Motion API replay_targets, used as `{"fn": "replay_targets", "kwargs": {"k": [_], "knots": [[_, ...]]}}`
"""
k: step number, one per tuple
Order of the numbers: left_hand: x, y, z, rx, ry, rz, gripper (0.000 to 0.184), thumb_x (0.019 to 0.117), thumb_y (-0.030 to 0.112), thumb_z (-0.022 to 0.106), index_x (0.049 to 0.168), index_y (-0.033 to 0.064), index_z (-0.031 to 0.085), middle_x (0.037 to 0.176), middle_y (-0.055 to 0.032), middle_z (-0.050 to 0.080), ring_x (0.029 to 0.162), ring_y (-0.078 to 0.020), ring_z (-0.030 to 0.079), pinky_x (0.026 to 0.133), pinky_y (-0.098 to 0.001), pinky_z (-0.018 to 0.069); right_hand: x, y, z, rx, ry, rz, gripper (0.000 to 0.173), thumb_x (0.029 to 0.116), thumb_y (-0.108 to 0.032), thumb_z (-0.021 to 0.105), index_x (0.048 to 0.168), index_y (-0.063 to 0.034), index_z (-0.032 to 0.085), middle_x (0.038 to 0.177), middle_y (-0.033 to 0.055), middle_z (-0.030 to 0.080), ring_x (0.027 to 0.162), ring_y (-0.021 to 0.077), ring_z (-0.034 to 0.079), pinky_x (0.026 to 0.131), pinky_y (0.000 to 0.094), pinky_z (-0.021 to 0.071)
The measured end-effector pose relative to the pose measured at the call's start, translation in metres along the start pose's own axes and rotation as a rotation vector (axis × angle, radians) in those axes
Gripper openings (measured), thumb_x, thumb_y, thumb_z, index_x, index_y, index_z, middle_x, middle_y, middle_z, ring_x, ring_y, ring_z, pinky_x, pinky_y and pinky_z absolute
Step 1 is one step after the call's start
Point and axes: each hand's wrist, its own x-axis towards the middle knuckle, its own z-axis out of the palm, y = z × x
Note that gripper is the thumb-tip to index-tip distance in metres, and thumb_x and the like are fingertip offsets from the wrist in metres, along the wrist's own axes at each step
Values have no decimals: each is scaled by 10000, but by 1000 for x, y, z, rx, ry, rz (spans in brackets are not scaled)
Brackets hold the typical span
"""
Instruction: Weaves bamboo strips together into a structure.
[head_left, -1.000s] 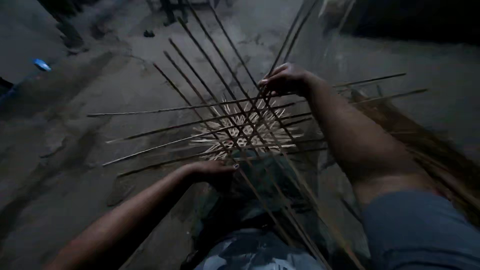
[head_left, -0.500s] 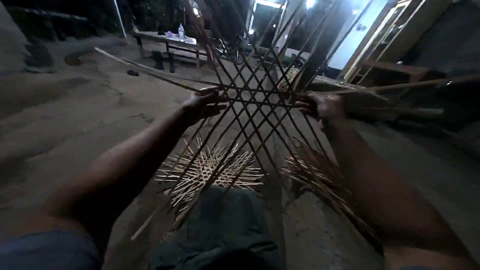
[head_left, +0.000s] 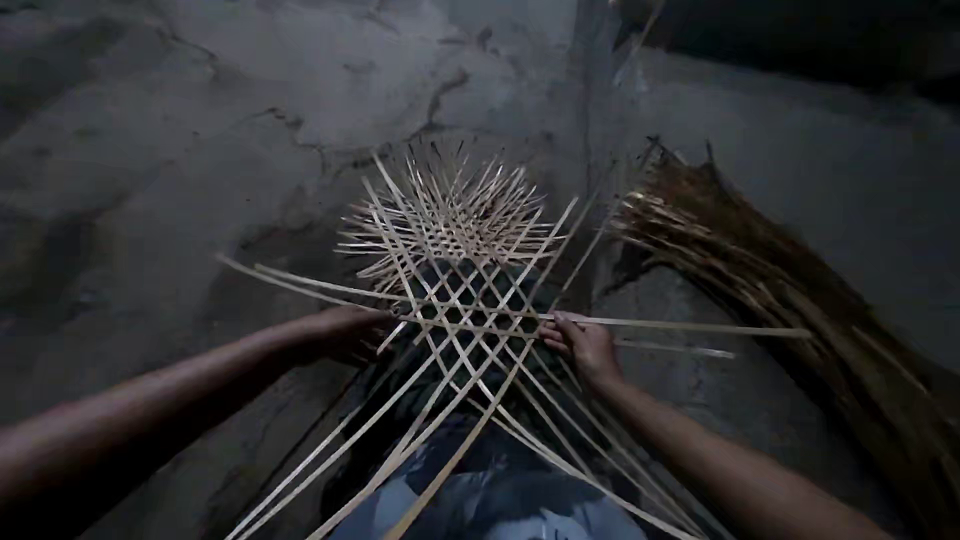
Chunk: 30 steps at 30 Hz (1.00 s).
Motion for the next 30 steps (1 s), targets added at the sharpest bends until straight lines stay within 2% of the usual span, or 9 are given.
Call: {"fn": "replay_targets", "kwargs": {"k": [3, 5, 6, 8, 11, 14, 18, 22, 30], "knots": [[-31, 55, -13, 705, 38, 26, 450, 1079, 411, 491, 1106, 14, 701, 973, -118, 724, 855, -228, 704, 795, -442, 577, 0, 2, 3, 24, 17, -24, 260, 1068, -140, 554, 1150, 90, 645, 959, 146, 760, 848, 200, 768, 778, 326, 648], [-33, 84, 1, 1085, 222, 295, 440, 1012, 506, 585, 954, 101, 746, 862, -113, 716, 834, -307, 699, 775, -594, 549, 0, 2, 6, 10, 31, -39, 262, 1067, -154, 563, 1143, 79, 657, 952, 143, 765, 843, 197, 769, 778, 323, 646], [-22, 92, 16, 1097, 293, 462, 401, 1001, 517, 599, 1041, 151, 758, 947, -113, 733, 906, -329, 707, 811, -629, 541, 1, 3, 7, 2, 37, -60, 262, 1065, -156, 567, 1154, 72, 660, 951, 141, 764, 839, 197, 768, 776, 325, 646], [24, 84, 58, 1066, 291, 764, 456, 1025, 521, 547, 1392, 262, 627, 1371, -88, 635, 1247, -298, 621, 1026, -595, 493, 2, 8, 7, -39, 28, -135, 270, 1066, -164, 568, 1202, 51, 660, 976, 136, 762, 850, 192, 767, 784, 338, 649], [95, 33, 111, 1214, 257, 923, 643, 1036, 628, 344, 1615, 349, 314, 1712, -32, 213, 1581, -282, 164, 1232, -646, 140, 6, 11, 8, -124, 5, -209, 291, 1067, -190, 570, 1245, 21, 661, 1029, 115, 758, 886, 173, 765, 818, 336, 649], [108, 10, 128, 1241, 309, 928, 703, 1025, 686, 158, 1650, 364, 177, 1739, 24, 72, 1600, -211, 27, 1252, -628, 42, 6, 11, -6, -83, -68, -182, 299, 1083, -181, 528, 1264, 28, 640, 1107, 123, 754, 967, 179, 756, 872, 333, 629], [103, 11, 126, 1234, 304, 884, 692, 1029, 676, 178, 1649, 370, 175, 1738, 25, 76, 1600, -204, 30, 1255, -617, 53, -22, -9, -26, -106, -114, -164, 297, 1096, -177, 489, 1216, 34, 661, 1075, 135, 759, 944, 216, 763, 845, 356, 644], [102, 13, 129, 1238, 302, 871, 700, 1027, 685, 170, 1650, 366, 173, 1737, 0, 92, 1600, -224, 38, 1247, -638, 37, -23, -40, -20, -325, -227, -429, 277, 1087, -189, 494, 1192, -25, 692, 1047, 73, 759, 913, 171, 753, 833, 354, 647], [100, 23, 134, 1146, 324, 895, 687, 1021, 699, 196, 1639, 399, 195, 1735, 40, 101, 1600, -211, 33, 1246, -642, 42, 47, 10, 37, -279, 93, -436, 309, 1106, -218, 439, 1289, -41, 613, 1209, 99, 691, 1068, 159, 697, 938, 368, 587]]}}
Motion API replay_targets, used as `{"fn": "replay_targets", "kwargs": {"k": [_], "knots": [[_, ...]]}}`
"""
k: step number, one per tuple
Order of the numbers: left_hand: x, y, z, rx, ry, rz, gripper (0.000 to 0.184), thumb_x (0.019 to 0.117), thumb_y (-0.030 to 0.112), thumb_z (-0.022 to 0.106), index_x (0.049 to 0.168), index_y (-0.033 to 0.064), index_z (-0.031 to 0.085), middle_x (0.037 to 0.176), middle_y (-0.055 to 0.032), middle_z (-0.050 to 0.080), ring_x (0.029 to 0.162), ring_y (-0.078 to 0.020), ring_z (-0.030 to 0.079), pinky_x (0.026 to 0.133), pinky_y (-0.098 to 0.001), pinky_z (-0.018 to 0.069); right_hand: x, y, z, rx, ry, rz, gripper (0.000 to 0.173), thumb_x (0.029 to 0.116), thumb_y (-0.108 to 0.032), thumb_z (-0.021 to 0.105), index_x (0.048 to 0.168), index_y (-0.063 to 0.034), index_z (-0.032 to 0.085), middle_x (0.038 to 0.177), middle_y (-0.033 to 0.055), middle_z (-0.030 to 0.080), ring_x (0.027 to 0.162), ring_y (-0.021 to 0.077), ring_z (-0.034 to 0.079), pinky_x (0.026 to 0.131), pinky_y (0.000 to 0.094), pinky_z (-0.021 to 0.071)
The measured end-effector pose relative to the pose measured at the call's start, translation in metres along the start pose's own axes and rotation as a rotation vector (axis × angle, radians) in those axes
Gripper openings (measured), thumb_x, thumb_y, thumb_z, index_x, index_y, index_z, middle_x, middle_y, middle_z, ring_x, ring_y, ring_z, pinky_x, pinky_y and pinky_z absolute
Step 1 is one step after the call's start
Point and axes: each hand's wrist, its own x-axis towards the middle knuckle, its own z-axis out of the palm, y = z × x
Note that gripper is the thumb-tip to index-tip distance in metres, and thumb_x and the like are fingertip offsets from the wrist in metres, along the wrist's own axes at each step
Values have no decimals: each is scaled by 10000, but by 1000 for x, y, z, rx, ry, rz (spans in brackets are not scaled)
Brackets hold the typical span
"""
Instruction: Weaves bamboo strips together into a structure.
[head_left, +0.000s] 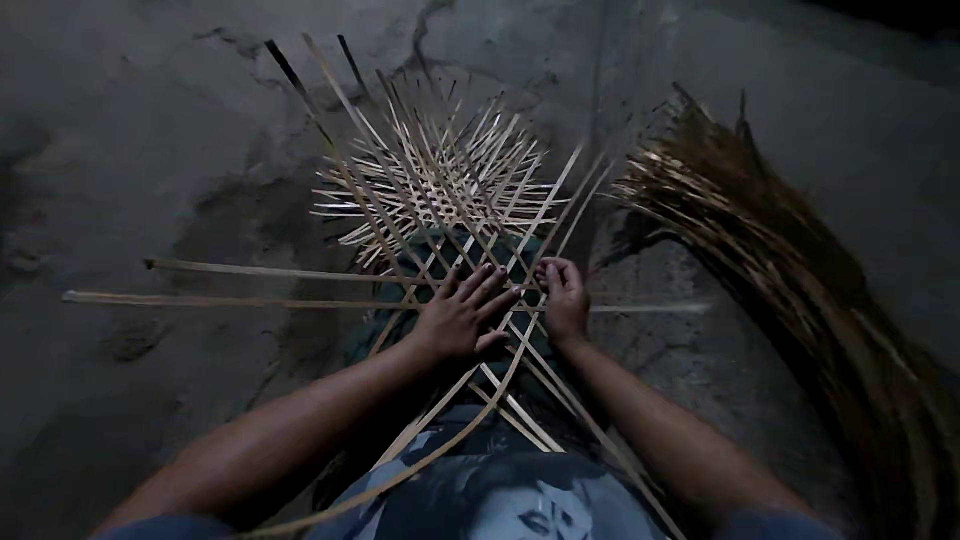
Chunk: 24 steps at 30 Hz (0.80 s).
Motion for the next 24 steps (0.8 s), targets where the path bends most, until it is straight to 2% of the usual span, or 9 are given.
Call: {"fn": "replay_targets", "kwargs": {"k": [1, 4, 8, 10, 11, 13, 15, 19, 24], "knots": [[-1, 1, -1, -4, 10, 5, 684, 1025, 694, 197, 1639, 392, 199, 1736, 39, 97, 1600, -210, 32, 1244, -645, 46, -1, 8, 2, 3, 27, -10, 295, 1099, -192, 453, 1290, -37, 615, 1212, 102, 687, 1069, 165, 694, 945, 371, 585], [-3, 1, 1, -20, 44, 22, 674, 1036, 674, 194, 1640, 376, 216, 1735, 39, 104, 1599, -202, 42, 1250, -631, 56, -3, 2, -5, 41, 67, -2, 282, 1092, -162, 469, 1313, -44, 598, 1129, 91, 708, 975, 153, 715, 859, 349, 610], [3, -2, 5, -13, 27, 45, 678, 1037, 673, 178, 1647, 376, 183, 1737, 34, 87, 1599, -197, 39, 1251, -633, 59, -6, -8, -11, -225, 71, -105, 321, 1011, -231, 651, 1293, -87, 602, 946, 79, 673, 755, 151, 661, 670, 344, 589], [5, -5, 7, -11, 42, 39, 702, 1030, 687, 196, 1651, 359, 174, 1737, 38, 90, 1599, -191, 39, 1254, -627, 65, -5, -10, -4, -361, 33, -105, 449, 954, -319, 736, 1314, -104, 577, 941, 82, 654, 757, 184, 638, 670, 380, 574], [4, -7, 10, -4, 68, 33, 740, 1026, 694, 207, 1659, 314, 162, 1737, 27, 90, 1599, -194, 41, 1255, -616, 71, -4, -9, 0, -389, 20, -96, 487, 932, -321, 762, 1320, -97, 572, 972, 96, 650, 787, 201, 632, 699, 394, 568], [3, -13, 15, 12, 159, 18, 799, 1031, 679, 227, 1663, 194, 162, 1735, -16, 113, 1599, -219, 57, 1258, -600, 87, -1, -6, 8, -398, 52, -95, 454, 923, -288, 765, 1285, -80, 587, 957, 93, 654, 773, 198, 627, 683, 377, 556], [2, -18, 19, 6, 225, -7, 728, 1065, 593, 244, 1640, 145, 254, 1720, -35, 187, 1596, -256, 94, 1252, -617, 89, 1, -5, 12, -377, 72, -84, 421, 921, -250, 758, 1264, -73, 588, 976, 95, 657, 761, 186, 628, 660, 354, 552], [3, -21, 18, -34, 243, -17, 580, 1079, 429, 345, 1588, 155, 382, 1679, -36, 303, 1581, -307, 156, 1229, -649, 112, 1, -1, 16, -321, 81, -93, 371, 930, -198, 742, 1247, -78, 591, 980, 91, 657, 738, 157, 619, 634, 312, 540], [8, -25, 10, -120, 168, -13, 569, 1059, 426, 406, 1583, 204, 404, 1665, -5, 335, 1583, -338, 120, 1208, -709, 73, 3, 3, 13, -264, 45, -56, 386, 951, -174, 710, 1298, -80, 570, 893, 85, 632, 670, 176, 584, 578, 339, 517]]}}
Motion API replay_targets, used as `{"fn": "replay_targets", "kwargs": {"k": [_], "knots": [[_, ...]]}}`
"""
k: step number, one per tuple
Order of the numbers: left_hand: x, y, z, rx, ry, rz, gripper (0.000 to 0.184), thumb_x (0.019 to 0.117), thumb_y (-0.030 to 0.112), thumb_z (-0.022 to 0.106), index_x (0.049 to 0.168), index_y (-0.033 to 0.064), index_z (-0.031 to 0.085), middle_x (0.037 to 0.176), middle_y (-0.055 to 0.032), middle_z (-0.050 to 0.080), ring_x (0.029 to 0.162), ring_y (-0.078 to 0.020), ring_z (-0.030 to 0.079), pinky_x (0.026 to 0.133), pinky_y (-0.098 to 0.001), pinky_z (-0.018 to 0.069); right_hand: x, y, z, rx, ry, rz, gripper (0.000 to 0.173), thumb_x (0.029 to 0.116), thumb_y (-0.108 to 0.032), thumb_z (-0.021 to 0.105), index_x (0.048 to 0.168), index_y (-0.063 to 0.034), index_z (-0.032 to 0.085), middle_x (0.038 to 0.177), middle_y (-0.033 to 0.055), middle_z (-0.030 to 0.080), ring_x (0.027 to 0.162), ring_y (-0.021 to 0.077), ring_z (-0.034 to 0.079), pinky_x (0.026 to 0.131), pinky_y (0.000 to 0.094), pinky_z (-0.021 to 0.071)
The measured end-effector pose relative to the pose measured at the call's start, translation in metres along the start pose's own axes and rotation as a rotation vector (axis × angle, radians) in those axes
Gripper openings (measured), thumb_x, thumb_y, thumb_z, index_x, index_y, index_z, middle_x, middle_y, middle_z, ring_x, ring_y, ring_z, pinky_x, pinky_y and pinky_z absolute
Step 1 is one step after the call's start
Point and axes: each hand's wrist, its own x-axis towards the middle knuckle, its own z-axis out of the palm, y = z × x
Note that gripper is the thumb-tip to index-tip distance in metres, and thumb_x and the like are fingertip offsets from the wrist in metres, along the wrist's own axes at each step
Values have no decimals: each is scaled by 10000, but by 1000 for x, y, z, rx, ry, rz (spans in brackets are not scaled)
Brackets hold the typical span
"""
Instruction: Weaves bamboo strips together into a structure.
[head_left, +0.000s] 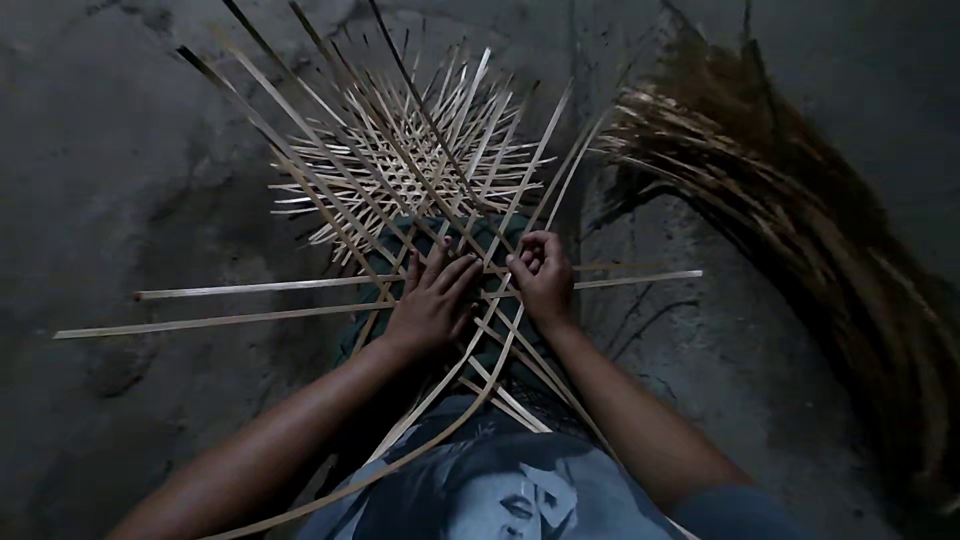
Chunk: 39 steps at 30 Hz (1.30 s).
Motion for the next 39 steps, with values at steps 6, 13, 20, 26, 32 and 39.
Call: {"fn": "replay_targets", "kwargs": {"k": [6, 13, 20, 26, 32, 39], "knots": [[7, -10, -22, -115, -195, 34, 704, 985, 426, 624, 1608, 226, 364, 1684, -5, 287, 1578, -401, 45, 1176, -758, 42, 1, 10, 0, 140, 45, 0, 491, 976, -255, 708, 1388, -74, 514, 841, 35, 635, 655, 136, 598, 580, 311, 535], [12, -6, -30, -95, -281, 14, 732, 985, 410, 639, 1623, 227, 329, 1696, -13, 257, 1577, -409, 20, 1171, -763, 31, -3, 7, -1, 120, 51, 19, 432, 1038, -312, 602, 1420, -139, 496, 811, 37, 591, 600, 143, 535, 516, 298, 474], [-4, -15, -29, -241, 45, 62, 644, 926, 320, 719, 1504, 117, 519, 1582, -117, 444, 1543, -364, 251, 1233, -671, 160, -3, 4, -2, 121, 46, 51, 419, 1036, -291, 610, 1405, -121, 510, 874, 35, 625, 671, 122, 587, 595, 300, 525], [-22, -37, -39, -117, -45, 47, 720, 925, 486, 667, 1543, 173, 468, 1613, -70, 405, 1564, -374, 173, 1208, -720, 117, -6, 9, 1, 88, 44, 20, 394, 1033, -245, 609, 1398, -130, 517, 842, 34, 596, 621, 123, 548, 537, 283, 484], [-10, -51, -44, -183, -138, 92, 810, 833, 393, 769, 1560, 227, 451, 1622, -6, 394, 1565, -409, 116, 1126, -825, 56, -4, 5, 0, 66, 42, 16, 378, 1019, -208, 628, 1376, -123, 537, 850, 41, 598, 620, 124, 544, 536, 280, 478], [-2, -54, -46, -184, -212, 97, 836, 837, 386, 783, 1575, 228, 425, 1646, 9, 358, 1566, -421, 86, 1116, -822, 64, -2, 7, 3, 45, 74, 2, 362, 1009, -190, 643, 1353, -114, 557, 836, 46, 601, 621, 132, 545, 551, 288, 484]]}}
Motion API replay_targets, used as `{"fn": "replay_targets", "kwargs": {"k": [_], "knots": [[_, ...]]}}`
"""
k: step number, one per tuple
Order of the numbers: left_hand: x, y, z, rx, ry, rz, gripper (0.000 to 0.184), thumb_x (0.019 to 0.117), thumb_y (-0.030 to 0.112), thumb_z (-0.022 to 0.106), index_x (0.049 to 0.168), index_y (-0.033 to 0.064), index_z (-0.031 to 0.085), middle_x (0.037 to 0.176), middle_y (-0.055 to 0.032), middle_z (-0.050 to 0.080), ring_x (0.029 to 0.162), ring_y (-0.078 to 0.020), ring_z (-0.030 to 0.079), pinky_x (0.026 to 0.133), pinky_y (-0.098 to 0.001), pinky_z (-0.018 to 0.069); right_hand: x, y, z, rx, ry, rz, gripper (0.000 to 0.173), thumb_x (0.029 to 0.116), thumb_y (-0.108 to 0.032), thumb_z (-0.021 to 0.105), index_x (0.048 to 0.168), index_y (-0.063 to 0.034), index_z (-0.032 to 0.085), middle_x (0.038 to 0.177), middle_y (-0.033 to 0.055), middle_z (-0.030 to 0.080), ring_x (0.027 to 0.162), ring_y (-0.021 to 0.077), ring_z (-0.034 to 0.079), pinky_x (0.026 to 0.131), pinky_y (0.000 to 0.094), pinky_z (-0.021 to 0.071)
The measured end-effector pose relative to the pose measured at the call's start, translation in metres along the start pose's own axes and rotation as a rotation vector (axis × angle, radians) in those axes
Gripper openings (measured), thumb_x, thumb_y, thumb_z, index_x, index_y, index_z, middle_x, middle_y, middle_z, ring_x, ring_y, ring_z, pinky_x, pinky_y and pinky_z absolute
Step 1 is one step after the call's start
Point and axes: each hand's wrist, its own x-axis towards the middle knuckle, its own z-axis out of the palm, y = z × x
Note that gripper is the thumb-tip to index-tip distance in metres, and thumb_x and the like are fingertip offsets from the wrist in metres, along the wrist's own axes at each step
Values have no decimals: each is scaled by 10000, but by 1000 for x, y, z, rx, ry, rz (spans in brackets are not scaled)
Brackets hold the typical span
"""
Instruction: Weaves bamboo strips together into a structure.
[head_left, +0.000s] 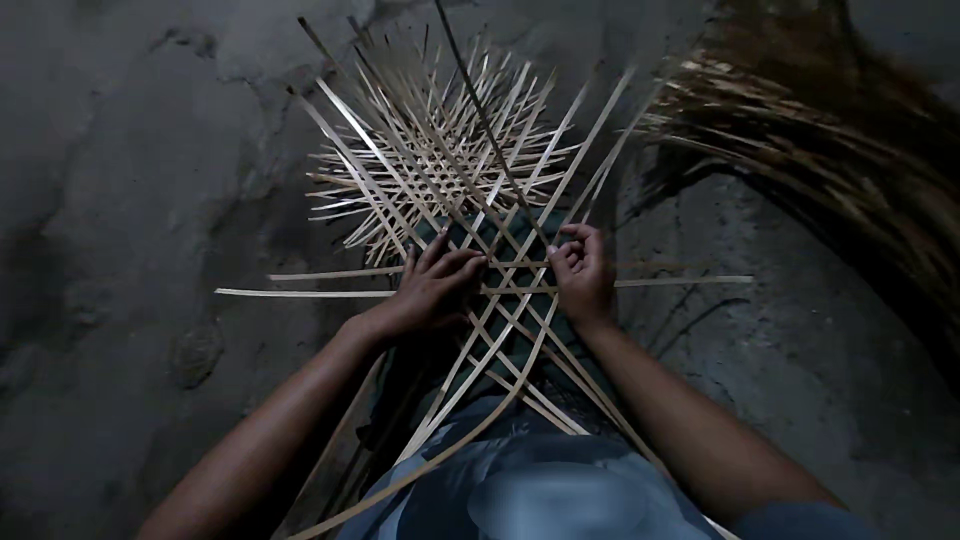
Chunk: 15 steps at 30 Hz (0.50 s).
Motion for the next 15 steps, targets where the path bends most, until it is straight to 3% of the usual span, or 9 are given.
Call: {"fn": "replay_targets", "kwargs": {"k": [5, 7, 9, 11, 13, 15], "knots": [[1, 5, -7, 62, -69, -25, 870, 847, 392, 791, 1599, 257, 375, 1642, -19, 359, 1553, -441, 118, 1104, -830, 96, 1, -1, 1, -8, -5, -9, 360, 1012, -187, 627, 1355, -105, 556, 836, 48, 598, 634, 144, 548, 569, 309, 492], [-2, 7, -14, 36, -29, -19, 841, 830, 383, 814, 1572, 294, 428, 1617, -58, 388, 1546, -428, 165, 1125, -814, 110, 1, -2, 0, 2, -13, -15, 363, 1011, -190, 629, 1357, -104, 556, 840, 50, 603, 641, 145, 558, 571, 311, 501], [-10, 2, -22, -36, 118, 23, 718, 827, 386, 811, 1489, 283, 553, 1593, -102, 406, 1532, -389, 233, 1198, -689, 205, 1, -3, -1, -1, -24, -4, 361, 1016, -203, 628, 1355, -106, 553, 859, 50, 607, 663, 143, 573, 586, 313, 515], [-20, -4, -34, -35, 208, 28, 667, 835, 376, 816, 1442, 207, 596, 1585, -119, 410, 1523, -352, 271, 1231, -575, 263, 1, -5, -2, -20, -23, -5, 359, 1016, -201, 629, 1351, -95, 557, 869, 60, 615, 677, 152, 582, 603, 326, 521], [-28, -9, -38, 25, 181, 0, 613, 823, 367, 821, 1391, 214, 648, 1577, -103, 439, 1535, -369, 249, 1232, -612, 228, 0, -6, -2, -40, -30, 1, 360, 1022, -207, 623, 1357, -96, 550, 886, 72, 620, 689, 167, 589, 613, 343, 524], [-32, -13, -32, 81, 123, -18, 601, 846, 389, 793, 1411, 264, 632, 1559, -51, 469, 1536, -397, 229, 1184, -724, 196, -1, -6, -2, -45, -35, 1, 365, 1026, -216, 617, 1367, -105, 547, 898, 75, 618, 700, 171, 589, 624, 347, 523]]}}
